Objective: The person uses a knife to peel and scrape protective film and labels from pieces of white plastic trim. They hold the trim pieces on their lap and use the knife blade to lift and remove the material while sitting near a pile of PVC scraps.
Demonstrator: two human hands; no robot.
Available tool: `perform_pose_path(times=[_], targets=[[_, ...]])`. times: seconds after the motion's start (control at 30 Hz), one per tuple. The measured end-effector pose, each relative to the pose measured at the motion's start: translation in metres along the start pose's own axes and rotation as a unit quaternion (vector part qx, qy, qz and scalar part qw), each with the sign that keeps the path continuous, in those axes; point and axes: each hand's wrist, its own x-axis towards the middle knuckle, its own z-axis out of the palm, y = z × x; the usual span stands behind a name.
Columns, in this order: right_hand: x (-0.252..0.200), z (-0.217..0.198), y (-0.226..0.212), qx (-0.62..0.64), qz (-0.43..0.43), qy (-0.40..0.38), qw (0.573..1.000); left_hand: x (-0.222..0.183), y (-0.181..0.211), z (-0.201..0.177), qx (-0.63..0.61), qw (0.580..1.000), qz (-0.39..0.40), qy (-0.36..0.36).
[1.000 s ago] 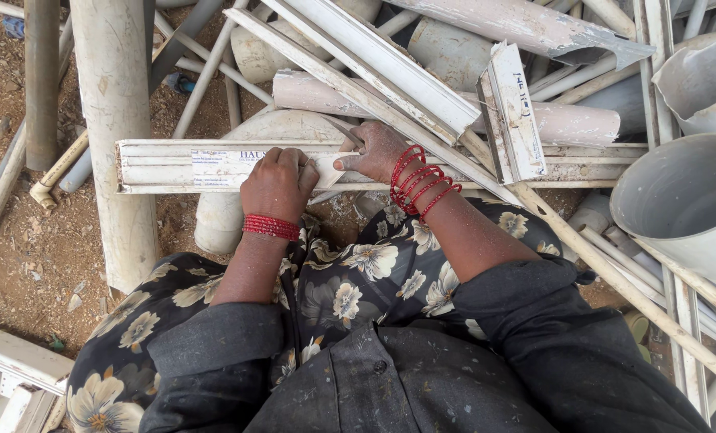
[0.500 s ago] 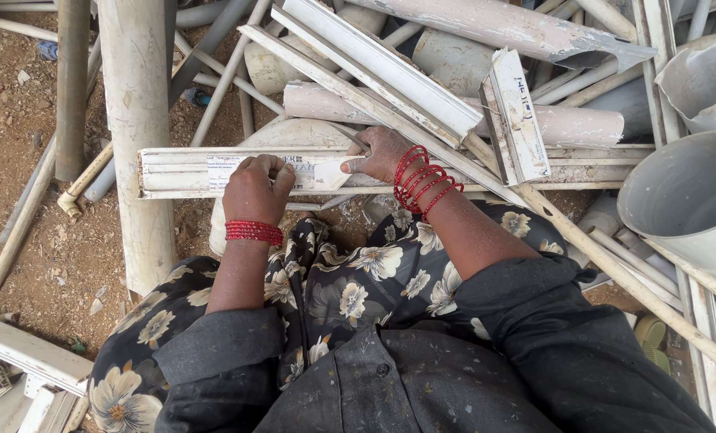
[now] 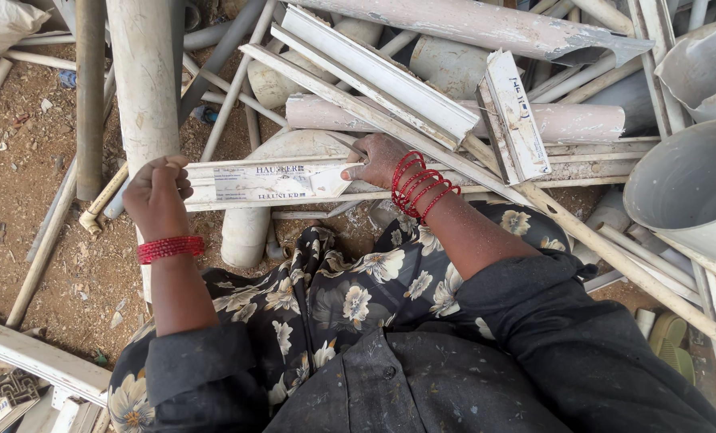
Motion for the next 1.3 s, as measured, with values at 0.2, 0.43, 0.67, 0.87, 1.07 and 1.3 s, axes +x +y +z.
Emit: perform_pose_path(times=[0.2, 0.43, 0.67, 0.87, 1.07, 1.3], targets=[[0.000, 0.005, -0.005, 0.020, -0.047, 0.009, 0.999, -0.052, -0.025, 0.060, 0.349, 0.874, 0.315, -0.124], [-0.008, 0.027, -0.009, 0.004, -0.097, 0.119, 0.988, -0.073, -0.025, 0.080, 0.366, 0.876, 0.278, -0.146], [-0.010, 0.027, -0.017, -0.049, -0.069, 0.075, 0.994, -0.082, -0.024, 0.095, 0.472, 0.832, 0.242, -0.160], [-0.011, 0.031, -0.016, -0.041, -0.135, 0.127, 0.982, -0.078, -0.016, 0.094, 0.491, 0.826, 0.213, -0.178], [-0.004, 0.038, -0.009, 0.023, -0.102, 0.118, 0.988, -0.076, -0.024, 0.093, 0.464, 0.834, 0.240, -0.175], [-0.003, 0.038, -0.013, -0.007, -0.047, 0.094, 0.994, -0.070, -0.018, 0.084, 0.413, 0.870, 0.165, -0.213]])
